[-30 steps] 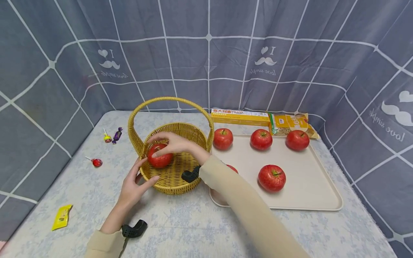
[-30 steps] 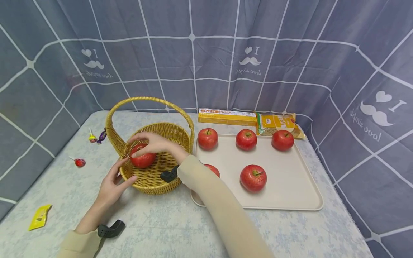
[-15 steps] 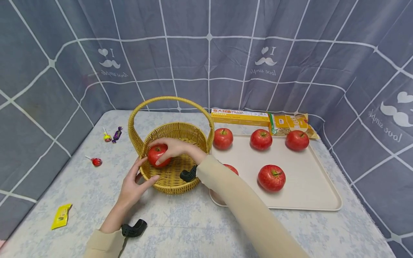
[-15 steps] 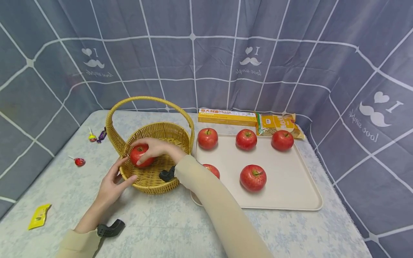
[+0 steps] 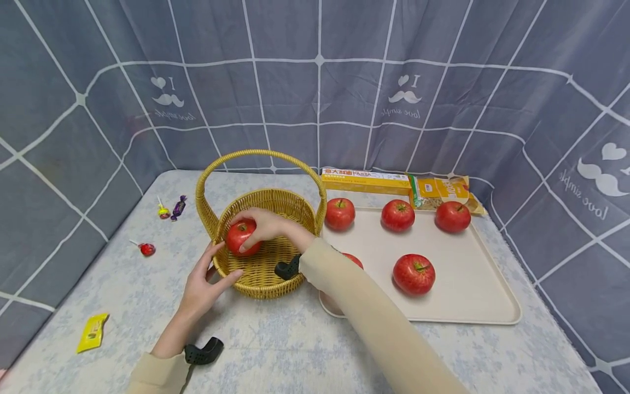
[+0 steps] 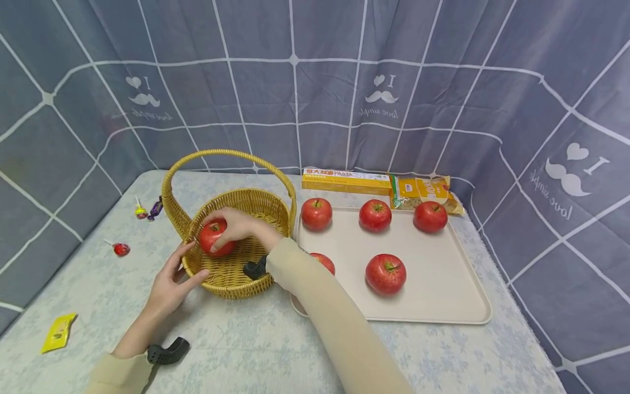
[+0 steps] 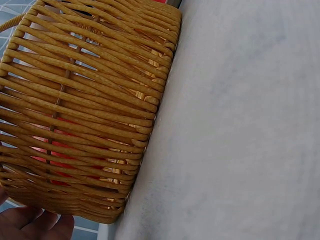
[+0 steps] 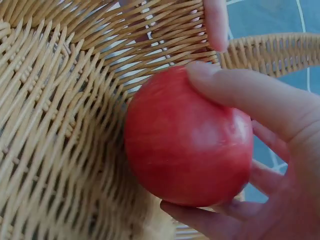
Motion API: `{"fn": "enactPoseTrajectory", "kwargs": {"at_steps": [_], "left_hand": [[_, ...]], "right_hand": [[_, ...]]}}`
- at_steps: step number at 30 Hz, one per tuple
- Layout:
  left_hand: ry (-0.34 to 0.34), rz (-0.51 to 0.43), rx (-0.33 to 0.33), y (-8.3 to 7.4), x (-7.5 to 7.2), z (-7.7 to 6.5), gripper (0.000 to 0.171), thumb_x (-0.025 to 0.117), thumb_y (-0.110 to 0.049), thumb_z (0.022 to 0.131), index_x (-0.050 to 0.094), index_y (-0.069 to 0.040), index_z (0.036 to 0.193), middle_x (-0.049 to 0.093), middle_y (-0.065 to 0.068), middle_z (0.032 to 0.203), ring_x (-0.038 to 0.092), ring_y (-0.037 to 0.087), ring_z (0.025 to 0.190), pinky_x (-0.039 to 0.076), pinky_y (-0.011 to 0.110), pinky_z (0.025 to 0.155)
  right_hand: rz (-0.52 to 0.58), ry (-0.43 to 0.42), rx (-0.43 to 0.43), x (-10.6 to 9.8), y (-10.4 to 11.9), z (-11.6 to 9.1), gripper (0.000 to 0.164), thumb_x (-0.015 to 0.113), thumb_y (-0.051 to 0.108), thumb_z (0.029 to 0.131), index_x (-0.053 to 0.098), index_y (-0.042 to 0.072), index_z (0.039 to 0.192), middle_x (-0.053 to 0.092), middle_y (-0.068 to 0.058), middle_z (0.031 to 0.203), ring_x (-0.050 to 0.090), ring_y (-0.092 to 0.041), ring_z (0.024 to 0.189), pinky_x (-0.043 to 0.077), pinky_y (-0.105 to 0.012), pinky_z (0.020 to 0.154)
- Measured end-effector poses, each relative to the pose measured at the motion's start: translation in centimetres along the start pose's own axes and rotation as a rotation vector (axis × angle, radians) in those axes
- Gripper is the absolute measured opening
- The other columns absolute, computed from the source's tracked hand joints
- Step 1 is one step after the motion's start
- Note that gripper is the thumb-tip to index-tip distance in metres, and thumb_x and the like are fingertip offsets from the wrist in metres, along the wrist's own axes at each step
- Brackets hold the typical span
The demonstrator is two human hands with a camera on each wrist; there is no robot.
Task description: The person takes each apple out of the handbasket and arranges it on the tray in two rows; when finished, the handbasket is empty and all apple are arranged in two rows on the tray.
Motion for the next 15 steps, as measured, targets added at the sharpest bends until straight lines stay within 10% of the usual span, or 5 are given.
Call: {"fn": "enactPoseTrajectory", "kwargs": {"at_steps": [15], "left_hand": [[0.0, 0.006, -0.007, 0.2, 0.0, 0.1, 0.074, 0.07, -0.025, 0.086, 0.03, -0.011, 0.147, 0.011, 0.007, 0.156, 0.021, 0.03, 0.139, 0.034, 0.042, 0.103]], "right_hand": [[-0.035, -0.114, -0.26, -4.2, 4.8, -6.6, 0.062, 0.083, 0.025, 0.071, 0.057, 0.016, 0.126, 0.049, 0.002, 0.128, 0.045, -0.009, 0.114, 0.043, -0.021, 0.089]]}}
Point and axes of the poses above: each hand's wrist, its own z-axis towards the middle knuckle, its own x-axis out of the palm, y = z × x, the point moved 3 cm from there along z, towards the middle knuckle
